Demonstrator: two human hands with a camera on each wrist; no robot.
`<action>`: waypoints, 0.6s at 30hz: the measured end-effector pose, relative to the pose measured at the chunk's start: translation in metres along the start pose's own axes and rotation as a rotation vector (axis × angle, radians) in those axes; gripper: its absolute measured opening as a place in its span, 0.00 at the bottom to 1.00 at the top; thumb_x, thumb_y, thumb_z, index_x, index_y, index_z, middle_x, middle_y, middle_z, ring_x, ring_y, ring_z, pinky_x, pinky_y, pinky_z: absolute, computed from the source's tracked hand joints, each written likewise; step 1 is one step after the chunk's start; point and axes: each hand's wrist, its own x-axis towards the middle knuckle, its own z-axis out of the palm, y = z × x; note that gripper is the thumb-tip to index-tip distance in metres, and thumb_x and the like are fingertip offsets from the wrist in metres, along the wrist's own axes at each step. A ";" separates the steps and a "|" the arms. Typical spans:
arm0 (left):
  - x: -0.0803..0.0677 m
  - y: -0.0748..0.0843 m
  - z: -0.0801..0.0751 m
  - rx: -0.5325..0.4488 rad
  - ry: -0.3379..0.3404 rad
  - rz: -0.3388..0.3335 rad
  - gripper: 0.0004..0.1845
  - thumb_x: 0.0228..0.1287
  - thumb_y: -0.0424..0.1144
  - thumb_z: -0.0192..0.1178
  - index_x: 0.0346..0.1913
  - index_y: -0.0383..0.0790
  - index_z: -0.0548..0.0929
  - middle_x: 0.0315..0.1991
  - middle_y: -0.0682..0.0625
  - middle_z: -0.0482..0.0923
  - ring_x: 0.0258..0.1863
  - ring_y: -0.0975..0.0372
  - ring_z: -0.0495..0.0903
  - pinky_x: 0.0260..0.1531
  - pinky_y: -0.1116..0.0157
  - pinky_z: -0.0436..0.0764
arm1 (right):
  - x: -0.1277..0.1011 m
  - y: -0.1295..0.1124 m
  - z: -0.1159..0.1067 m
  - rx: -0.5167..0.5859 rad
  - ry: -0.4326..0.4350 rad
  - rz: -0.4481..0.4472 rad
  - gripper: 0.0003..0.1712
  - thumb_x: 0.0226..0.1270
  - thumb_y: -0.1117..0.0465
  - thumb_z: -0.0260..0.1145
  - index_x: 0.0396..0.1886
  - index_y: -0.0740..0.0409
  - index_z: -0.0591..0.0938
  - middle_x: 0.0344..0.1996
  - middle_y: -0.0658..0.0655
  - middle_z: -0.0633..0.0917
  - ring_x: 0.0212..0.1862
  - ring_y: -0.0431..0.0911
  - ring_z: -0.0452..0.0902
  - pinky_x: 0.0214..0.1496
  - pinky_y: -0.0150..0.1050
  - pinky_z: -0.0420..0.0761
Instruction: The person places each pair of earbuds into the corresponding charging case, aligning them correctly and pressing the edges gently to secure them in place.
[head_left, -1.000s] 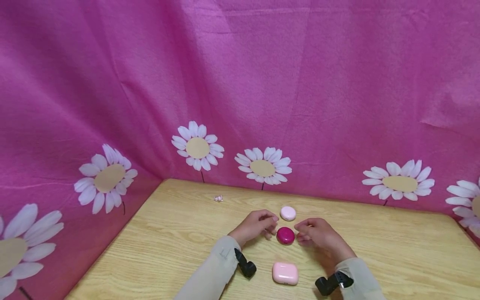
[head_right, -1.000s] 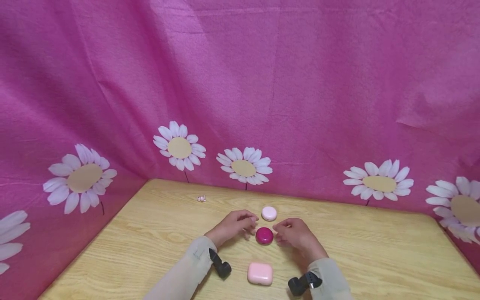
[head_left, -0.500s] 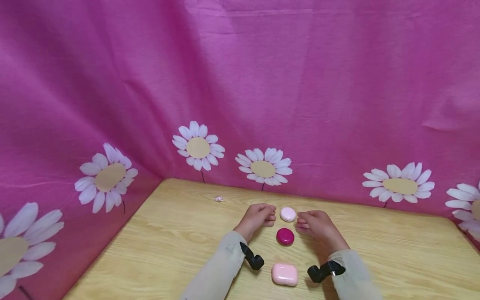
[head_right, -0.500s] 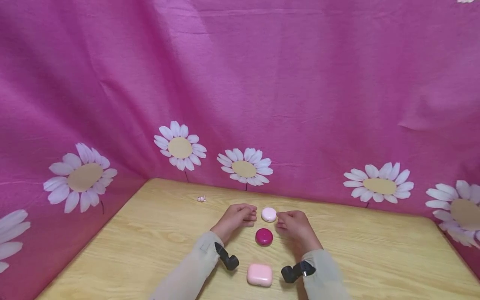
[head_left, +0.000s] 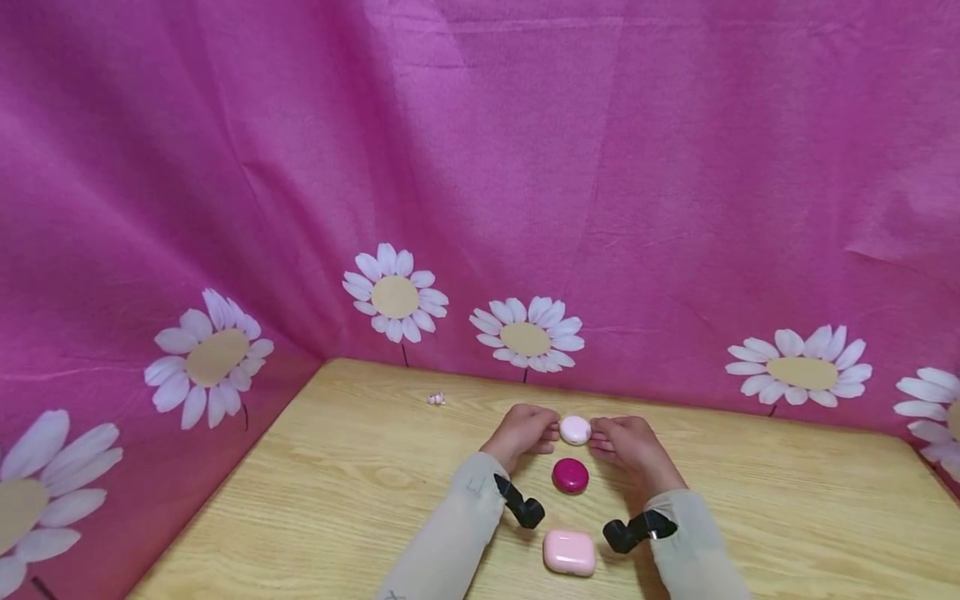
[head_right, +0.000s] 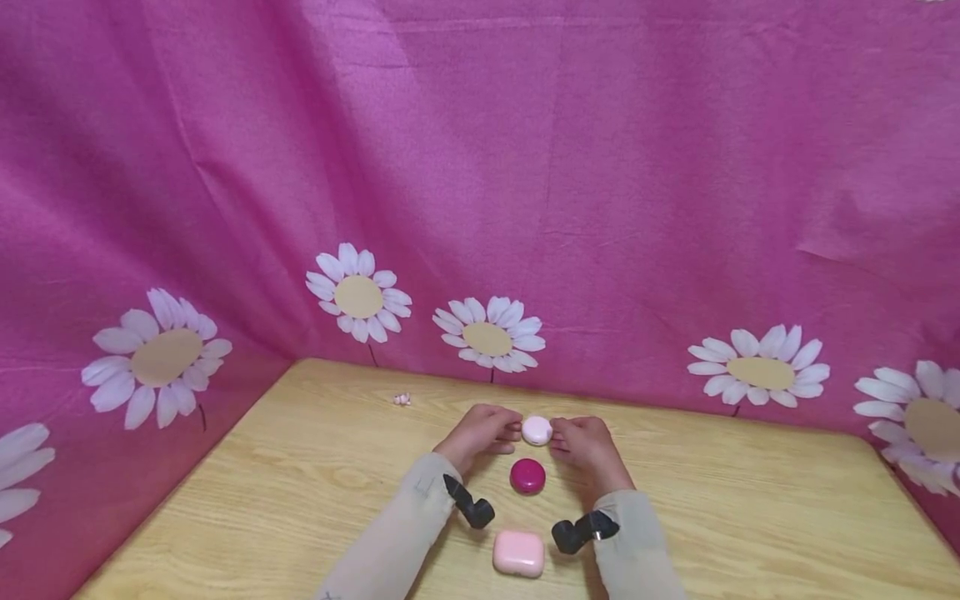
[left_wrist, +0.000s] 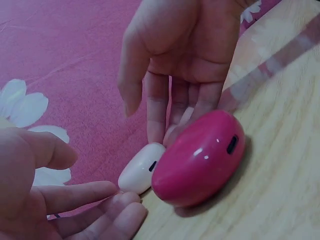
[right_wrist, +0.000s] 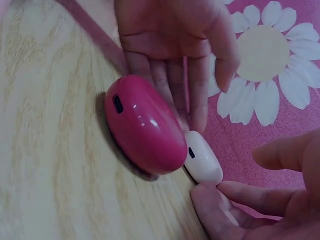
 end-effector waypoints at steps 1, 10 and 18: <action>0.000 0.000 0.000 -0.004 0.002 -0.006 0.15 0.62 0.37 0.57 0.45 0.28 0.83 0.34 0.45 0.82 0.29 0.65 0.80 0.33 0.66 0.84 | -0.018 -0.007 -0.011 -0.002 0.044 0.001 0.29 0.81 0.56 0.24 0.77 0.56 0.39 0.76 0.63 0.43 0.70 0.71 0.49 0.57 0.71 0.63; 0.002 -0.002 -0.001 -0.004 0.008 -0.020 0.13 0.62 0.36 0.57 0.43 0.30 0.85 0.34 0.46 0.84 0.30 0.65 0.81 0.35 0.66 0.84 | -0.023 -0.006 -0.003 -0.194 0.140 -0.028 0.30 0.77 0.69 0.21 0.76 0.58 0.35 0.76 0.64 0.45 0.68 0.70 0.55 0.52 0.68 0.69; 0.002 0.000 -0.003 -0.003 -0.014 0.001 0.14 0.65 0.37 0.58 0.45 0.29 0.84 0.35 0.46 0.84 0.33 0.63 0.83 0.35 0.66 0.84 | -0.029 -0.026 -0.011 0.008 0.084 0.113 0.29 0.79 0.60 0.18 0.77 0.51 0.33 0.76 0.59 0.38 0.71 0.70 0.45 0.58 0.75 0.55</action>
